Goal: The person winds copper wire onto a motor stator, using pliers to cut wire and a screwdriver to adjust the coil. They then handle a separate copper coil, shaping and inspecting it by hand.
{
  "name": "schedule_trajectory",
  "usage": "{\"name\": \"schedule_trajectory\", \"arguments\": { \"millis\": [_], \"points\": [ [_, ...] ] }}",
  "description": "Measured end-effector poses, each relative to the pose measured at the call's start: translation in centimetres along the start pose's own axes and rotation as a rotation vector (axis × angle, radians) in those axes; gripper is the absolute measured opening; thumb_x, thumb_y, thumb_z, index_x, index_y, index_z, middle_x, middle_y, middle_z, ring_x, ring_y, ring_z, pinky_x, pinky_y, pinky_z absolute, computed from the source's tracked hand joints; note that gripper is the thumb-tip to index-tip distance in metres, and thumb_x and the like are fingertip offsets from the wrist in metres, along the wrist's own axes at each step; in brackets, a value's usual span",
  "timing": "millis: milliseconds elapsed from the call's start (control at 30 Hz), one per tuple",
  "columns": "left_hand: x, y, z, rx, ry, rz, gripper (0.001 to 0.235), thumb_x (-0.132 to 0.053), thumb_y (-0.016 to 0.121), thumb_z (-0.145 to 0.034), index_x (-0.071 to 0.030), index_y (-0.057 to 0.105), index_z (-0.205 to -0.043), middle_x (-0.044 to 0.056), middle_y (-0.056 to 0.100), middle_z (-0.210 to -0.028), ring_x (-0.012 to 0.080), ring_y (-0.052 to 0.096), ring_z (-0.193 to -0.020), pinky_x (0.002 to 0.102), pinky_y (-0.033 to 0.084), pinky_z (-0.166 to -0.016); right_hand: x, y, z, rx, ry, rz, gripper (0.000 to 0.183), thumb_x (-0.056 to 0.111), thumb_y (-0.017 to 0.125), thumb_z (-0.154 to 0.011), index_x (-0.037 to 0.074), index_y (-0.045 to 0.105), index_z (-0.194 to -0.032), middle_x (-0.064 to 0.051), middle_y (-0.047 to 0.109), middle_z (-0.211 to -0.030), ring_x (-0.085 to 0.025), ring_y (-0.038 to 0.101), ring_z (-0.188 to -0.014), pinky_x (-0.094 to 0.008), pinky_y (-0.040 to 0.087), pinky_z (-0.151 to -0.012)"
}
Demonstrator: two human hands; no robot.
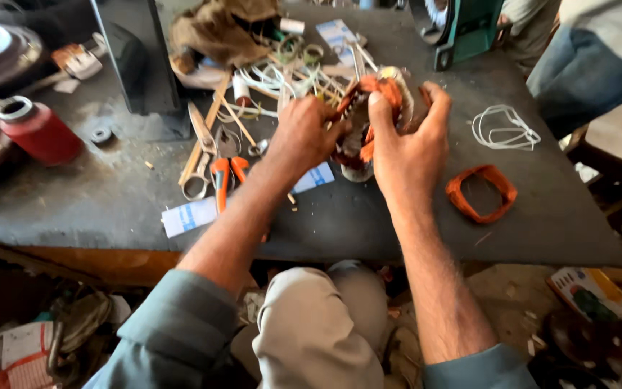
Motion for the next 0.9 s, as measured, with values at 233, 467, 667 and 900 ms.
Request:
{"name": "schedule_trajectory", "arguments": {
  "millis": [233,467,667,900],
  "points": [
    [-6.9,-3.4,5.1,-0.394,-0.087,0.568,0.046,-0.040,0.062,-0.099,-0.003,0.069,-0.124,0.017,0.077,-0.109,0.0248,0.076,-0.104,0.035,0.057,-0.089,0.8,-0.4,-0.6,0.107,0.049,-0.026,0.079,0.049,0.077,-0.093,-0.003,0.044,-0.143,-0.024,0.060,-0.135,-0.033,0.065,-0.122,-0.040,0.053,-0.100],
    [-7.4,-2.4,4.8,-0.312,-0.268,0.739,0.055,-0.046,0.056,-0.100,-0.002,0.060,-0.132,0.015,0.074,-0.118,0.0167,0.070,-0.104,0.030,0.055,-0.089,4.0,-0.3,0.9,0.420,0.403,-0.508,0.084,0.056,0.048,-0.099,0.004,0.023,-0.161,-0.020,0.036,-0.163,-0.028,0.038,-0.148,-0.039,0.034,-0.116],
    [-4.1,-5.0,3.2,-0.261,-0.207,0.667,0.060,-0.055,0.055,-0.102,-0.001,0.073,-0.120,0.008,0.072,-0.093,0.0130,0.063,-0.091,0.031,0.054,-0.082,7.9,-0.5,4.1,0.596,0.337,-0.880,0.088,0.055,0.044,-0.107,0.011,-0.001,-0.167,-0.023,0.026,-0.169,-0.030,0.034,-0.153,-0.043,0.026,-0.123],
    [-1.1,-5.5,3.2,0.038,-0.345,1.056,0.063,-0.054,0.054,-0.108,0.007,0.070,-0.111,0.007,0.060,-0.078,0.0165,0.047,-0.064,0.033,0.036,-0.055,6.2,-4.3,4.6,0.765,0.327,-0.726,0.051,0.032,0.051,-0.107,-0.001,0.048,-0.145,-0.022,0.065,-0.135,-0.028,0.071,-0.117,-0.040,0.060,-0.095]
  ]
}}
Point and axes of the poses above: each hand's wrist, its own z-axis away from the middle knuckle, its own y-axis out of the palm, x = y × z, the point moved 4 cm from there along -z, towards the middle knuckle
